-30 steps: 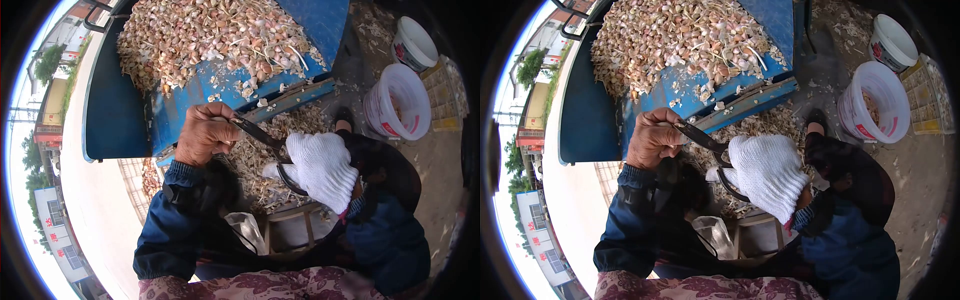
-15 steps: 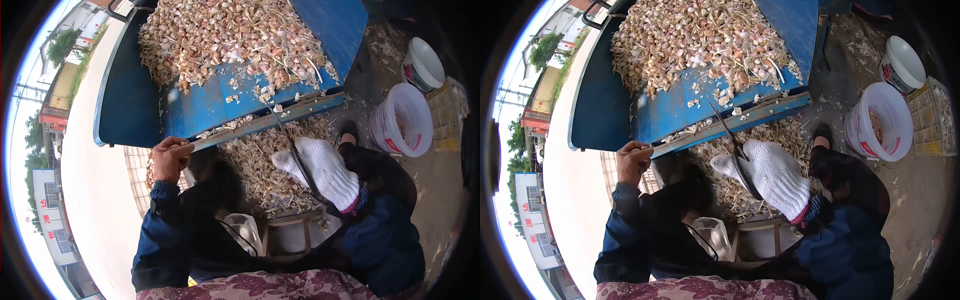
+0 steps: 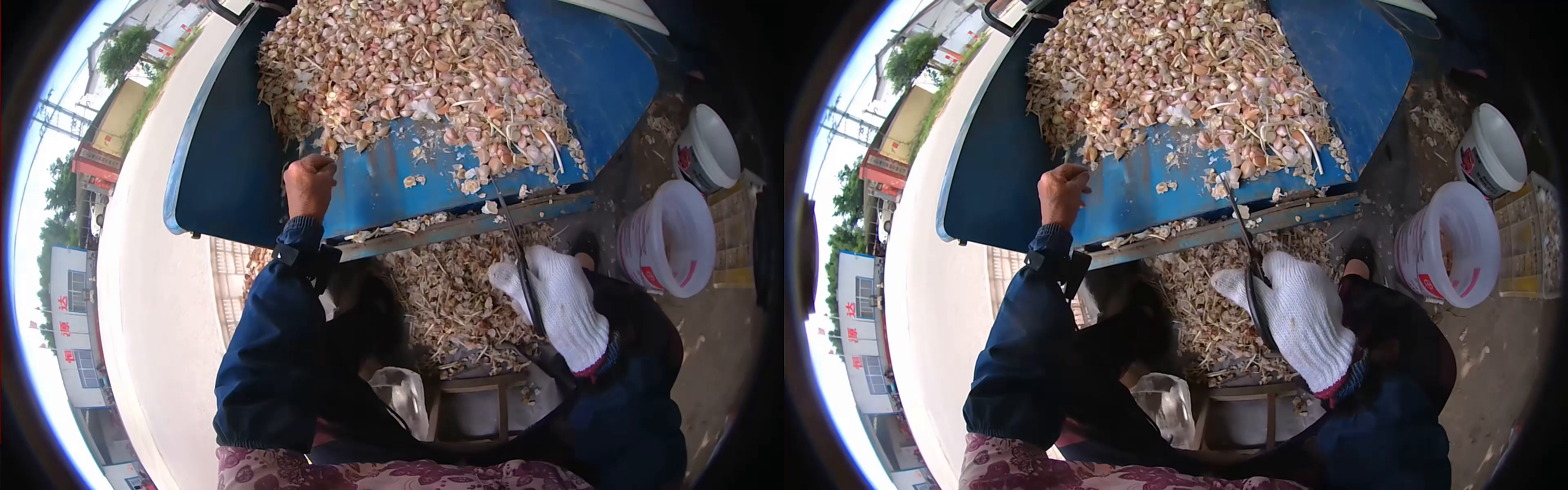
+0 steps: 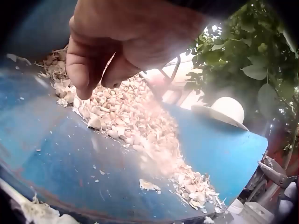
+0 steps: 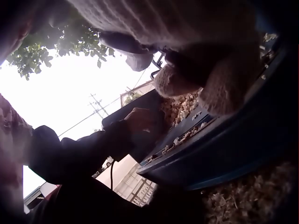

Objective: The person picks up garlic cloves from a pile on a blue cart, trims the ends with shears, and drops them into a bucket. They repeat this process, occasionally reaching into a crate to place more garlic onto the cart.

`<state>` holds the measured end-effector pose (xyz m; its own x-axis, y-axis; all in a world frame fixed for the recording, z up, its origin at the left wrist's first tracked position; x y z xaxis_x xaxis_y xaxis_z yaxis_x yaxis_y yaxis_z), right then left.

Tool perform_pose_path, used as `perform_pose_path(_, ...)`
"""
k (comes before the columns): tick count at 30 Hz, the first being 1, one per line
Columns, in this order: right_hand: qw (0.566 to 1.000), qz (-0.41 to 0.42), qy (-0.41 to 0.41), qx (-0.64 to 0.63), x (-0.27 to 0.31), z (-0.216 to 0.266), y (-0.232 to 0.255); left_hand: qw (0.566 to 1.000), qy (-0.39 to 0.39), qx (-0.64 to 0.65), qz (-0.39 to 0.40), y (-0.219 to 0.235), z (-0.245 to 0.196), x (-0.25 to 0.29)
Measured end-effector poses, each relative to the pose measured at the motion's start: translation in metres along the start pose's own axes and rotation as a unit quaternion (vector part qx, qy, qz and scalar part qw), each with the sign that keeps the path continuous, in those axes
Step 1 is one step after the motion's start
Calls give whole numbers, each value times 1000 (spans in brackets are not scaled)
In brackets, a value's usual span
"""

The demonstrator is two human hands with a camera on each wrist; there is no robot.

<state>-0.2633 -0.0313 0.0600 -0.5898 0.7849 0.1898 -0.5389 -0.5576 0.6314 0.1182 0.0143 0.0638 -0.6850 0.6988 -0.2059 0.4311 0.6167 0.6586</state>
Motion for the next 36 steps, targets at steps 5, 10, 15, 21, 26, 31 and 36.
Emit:
perform_pose_path(5, 998, 3, 5, 59, 0, 11, 14, 984, -128, -119, -19, -73, -6, -46)
perform_pose_path(10, 1000, 6, 8, 10, 0, 21, 23, 977, -123, -171, 27, -96, 5, -50)
perform_pose_path(15, 999, 29, -9, 16, 2, 30, 22, 980, -80, -157, 89, -84, -4, -17)
perform_pose_path(21, 990, 24, 65, 123, -2, 39, 5, 888, 201, 352, 218, -65, -30, 60)
perform_pose_path(26, 966, 80, 99, 224, -2, 54, -14, 813, 169, 473, 296, -54, -87, 101)
perform_pose_path(31, 961, -9, 176, 215, 1, 61, -13, 811, 146, 484, 294, -52, -100, 106)
perform_pose_path(36, 965, 0, 170, 200, 5, 63, -8, 820, 147, 468, 296, -55, -102, 107)
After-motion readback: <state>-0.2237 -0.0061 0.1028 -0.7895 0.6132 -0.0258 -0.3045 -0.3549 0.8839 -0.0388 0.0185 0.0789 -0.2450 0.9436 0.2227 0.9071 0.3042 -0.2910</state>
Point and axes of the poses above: each hand's wrist, its own x-axis away from the middle knuckle, its own y-axis out of the back of the hand, z = x × y, the point moved 8 cm from there along -x, towards the middle knuckle, and after that the axes turned 8 degrees about x, right-handed, at the moved point
